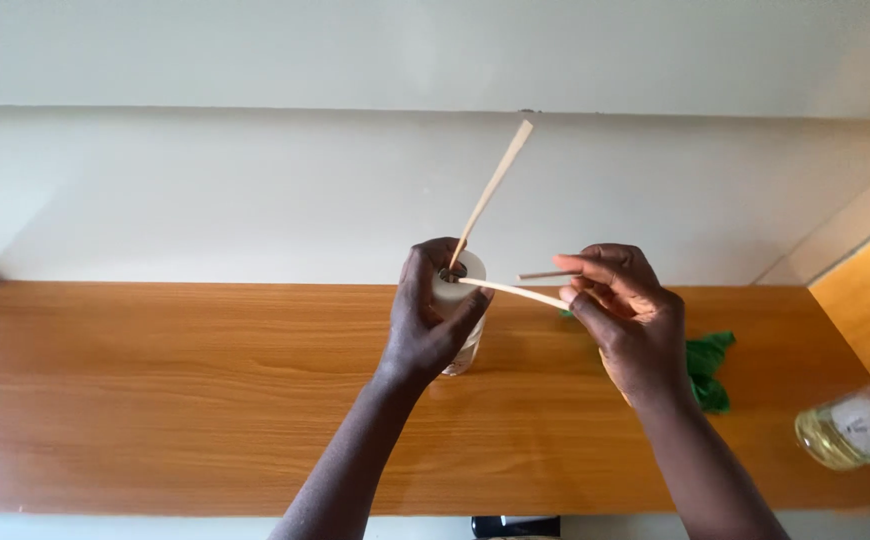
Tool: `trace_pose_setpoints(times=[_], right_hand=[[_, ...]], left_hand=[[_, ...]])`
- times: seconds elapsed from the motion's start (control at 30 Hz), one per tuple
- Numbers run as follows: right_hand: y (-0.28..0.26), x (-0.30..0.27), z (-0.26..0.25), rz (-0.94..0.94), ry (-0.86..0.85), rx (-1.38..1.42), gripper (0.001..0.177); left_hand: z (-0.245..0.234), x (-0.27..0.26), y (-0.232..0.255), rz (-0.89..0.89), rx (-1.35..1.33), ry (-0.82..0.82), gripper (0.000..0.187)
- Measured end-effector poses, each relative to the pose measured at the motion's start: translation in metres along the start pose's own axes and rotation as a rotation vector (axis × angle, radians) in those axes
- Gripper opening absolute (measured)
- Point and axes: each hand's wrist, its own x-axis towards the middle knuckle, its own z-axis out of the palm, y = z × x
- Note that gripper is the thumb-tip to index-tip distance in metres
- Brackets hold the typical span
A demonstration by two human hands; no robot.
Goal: Wipe down a glass diffuser bottle and lid, assemble them, insert reeds, and place the unit on a shelf.
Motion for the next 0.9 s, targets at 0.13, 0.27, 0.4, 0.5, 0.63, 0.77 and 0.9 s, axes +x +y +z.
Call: trace_pose_setpoints(times=[0.13, 0.27, 0.4, 0.5, 0.63, 0.77, 0.9], right_hand=[[0.000, 0.010, -0.001, -0.032, -0.001, 0.039, 0.012], [-0.016, 0.022, -0.011, -0.072, 0.113, 0.303, 0.015], [-0.019, 0.036, -0.035, -0.128, 0.152, 0.640, 0.022], [-0.024, 0.043, -0.048, -0.212, 0.088, 0.824, 0.017], [-0.041, 0.043, -0.049, -0.167, 0.120, 0.904, 0.016], [-0.039, 0.041, -0.043, -0.113, 0.047, 1.028, 0.017], [-0.040, 0.034, -0.037, -0.005, 0.055, 1.120, 0.018]], left_hand=[[0.000, 0.003, 0.012, 0.073, 0.154, 0.017, 0.047], [0.003, 0.004, 0.008, -0.145, -0.101, 0.009, 0.035], [0.004, 0.001, -0.001, -0.068, -0.219, 0.034, 0.036], [0.005, 0.001, -0.005, -0.009, -0.238, 0.037, 0.034], [0.006, 0.001, -0.002, -0.057, -0.232, 0.053, 0.040], [0.005, 0.002, -0.009, -0.063, -0.300, 0.037, 0.046], [0.004, 0.002, -0.005, -0.026, -0.350, 0.033, 0.044]])
